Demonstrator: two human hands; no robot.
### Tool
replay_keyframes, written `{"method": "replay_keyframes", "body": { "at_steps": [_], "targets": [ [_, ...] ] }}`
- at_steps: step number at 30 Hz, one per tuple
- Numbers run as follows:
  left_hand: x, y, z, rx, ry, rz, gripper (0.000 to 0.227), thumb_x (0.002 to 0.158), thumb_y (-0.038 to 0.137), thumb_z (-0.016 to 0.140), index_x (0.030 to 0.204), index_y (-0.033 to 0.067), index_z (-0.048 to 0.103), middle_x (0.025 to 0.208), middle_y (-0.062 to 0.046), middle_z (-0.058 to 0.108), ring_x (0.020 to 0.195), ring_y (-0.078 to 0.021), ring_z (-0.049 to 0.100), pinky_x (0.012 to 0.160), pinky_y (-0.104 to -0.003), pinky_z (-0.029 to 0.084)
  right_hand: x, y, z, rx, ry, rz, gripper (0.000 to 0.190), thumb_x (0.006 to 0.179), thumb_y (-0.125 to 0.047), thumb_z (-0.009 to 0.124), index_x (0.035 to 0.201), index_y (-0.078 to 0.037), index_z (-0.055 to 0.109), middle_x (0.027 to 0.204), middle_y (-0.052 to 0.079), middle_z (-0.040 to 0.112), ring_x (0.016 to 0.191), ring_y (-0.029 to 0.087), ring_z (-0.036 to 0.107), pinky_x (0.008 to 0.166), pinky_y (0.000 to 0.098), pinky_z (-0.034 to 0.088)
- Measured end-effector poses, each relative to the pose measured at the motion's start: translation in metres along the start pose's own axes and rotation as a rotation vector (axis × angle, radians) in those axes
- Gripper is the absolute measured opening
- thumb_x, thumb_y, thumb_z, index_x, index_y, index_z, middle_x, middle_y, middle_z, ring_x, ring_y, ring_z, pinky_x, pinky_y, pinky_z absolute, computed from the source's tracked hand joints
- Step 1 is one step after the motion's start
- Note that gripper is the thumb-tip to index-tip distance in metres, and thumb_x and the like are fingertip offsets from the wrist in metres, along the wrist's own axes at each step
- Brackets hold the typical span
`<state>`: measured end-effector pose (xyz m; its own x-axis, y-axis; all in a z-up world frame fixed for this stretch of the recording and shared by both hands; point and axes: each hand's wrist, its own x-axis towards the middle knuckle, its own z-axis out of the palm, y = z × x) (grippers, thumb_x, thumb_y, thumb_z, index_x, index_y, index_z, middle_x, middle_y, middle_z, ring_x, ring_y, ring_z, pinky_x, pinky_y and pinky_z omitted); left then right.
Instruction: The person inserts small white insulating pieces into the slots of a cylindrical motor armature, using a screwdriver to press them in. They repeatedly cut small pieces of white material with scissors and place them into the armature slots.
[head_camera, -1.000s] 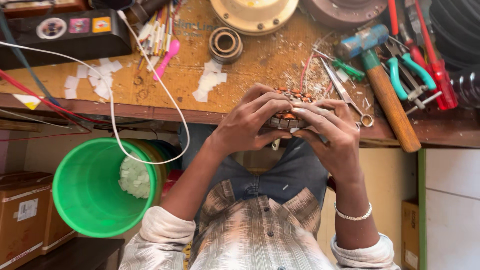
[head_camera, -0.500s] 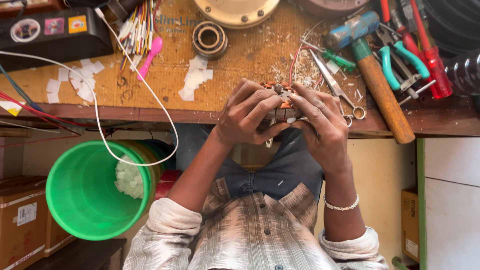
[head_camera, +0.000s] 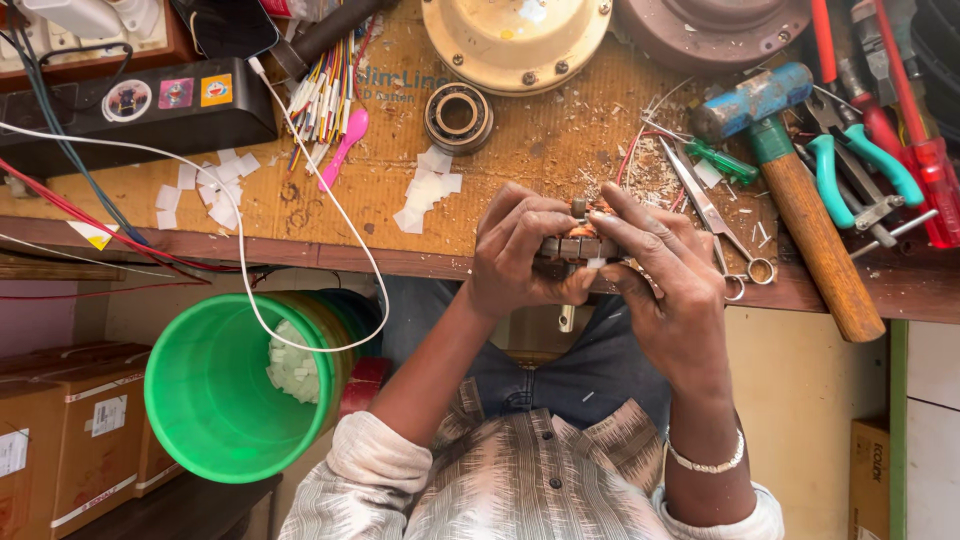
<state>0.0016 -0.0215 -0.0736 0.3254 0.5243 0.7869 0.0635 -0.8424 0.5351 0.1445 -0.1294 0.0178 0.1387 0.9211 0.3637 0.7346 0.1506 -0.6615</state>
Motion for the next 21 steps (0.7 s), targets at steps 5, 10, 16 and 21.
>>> {"method": "replay_keyframes", "body": {
  "at_steps": [5, 10, 16, 21],
  "targets": [
    [-0.004, 0.004, 0.002, 0.004, 0.039, 0.002, 0.045, 0.088, 0.043, 0.081, 0.105, 0.0085, 0.059, 0.105, -0.008, 0.071, 0.091, -0.0268, 0.067, 0.082, -0.039, 0.056, 0.003, -0.003, -0.005, 0.031, -0.048, 0.005, 0.048, 0.084, -0.003, 0.076, 0.13, -0.008, 0.069, 0.143, 0.01, 0.065, 0.129, 0.028, 0.063, 0.108, 0.0399, 0.049],
    [-0.007, 0.01, 0.005, 0.015, 0.071, 0.002, 0.043, 0.089, 0.043, 0.08, 0.102, 0.009, 0.058, 0.103, -0.007, 0.071, 0.089, -0.0266, 0.066, 0.081, -0.039, 0.056, 0.002, -0.002, -0.008, 0.013, -0.094, -0.024, 0.044, 0.084, -0.002, 0.075, 0.127, -0.006, 0.07, 0.139, 0.011, 0.067, 0.127, 0.029, 0.064, 0.107, 0.0417, 0.048],
    [-0.005, 0.019, 0.011, 0.042, 0.104, -0.028, 0.042, 0.085, 0.042, 0.08, 0.1, 0.0093, 0.058, 0.099, -0.007, 0.071, 0.083, -0.0266, 0.064, 0.078, -0.04, 0.054, 0.0, 0.0, -0.008, 0.042, -0.085, -0.018, 0.039, 0.086, 0.0, 0.073, 0.125, -0.004, 0.07, 0.132, 0.01, 0.071, 0.13, 0.03, 0.063, 0.113, 0.0431, 0.048],
    [0.005, 0.021, -0.005, 0.003, -0.057, -0.079, 0.041, 0.084, 0.033, 0.086, 0.106, 0.0094, 0.06, 0.108, -0.006, 0.066, 0.096, -0.0279, 0.063, 0.089, -0.041, 0.054, 0.003, 0.002, -0.007, 0.092, -0.051, 0.036, 0.035, 0.091, -0.003, 0.071, 0.126, -0.003, 0.07, 0.13, 0.01, 0.07, 0.126, 0.029, 0.064, 0.108, 0.0408, 0.051]
  ]
}}
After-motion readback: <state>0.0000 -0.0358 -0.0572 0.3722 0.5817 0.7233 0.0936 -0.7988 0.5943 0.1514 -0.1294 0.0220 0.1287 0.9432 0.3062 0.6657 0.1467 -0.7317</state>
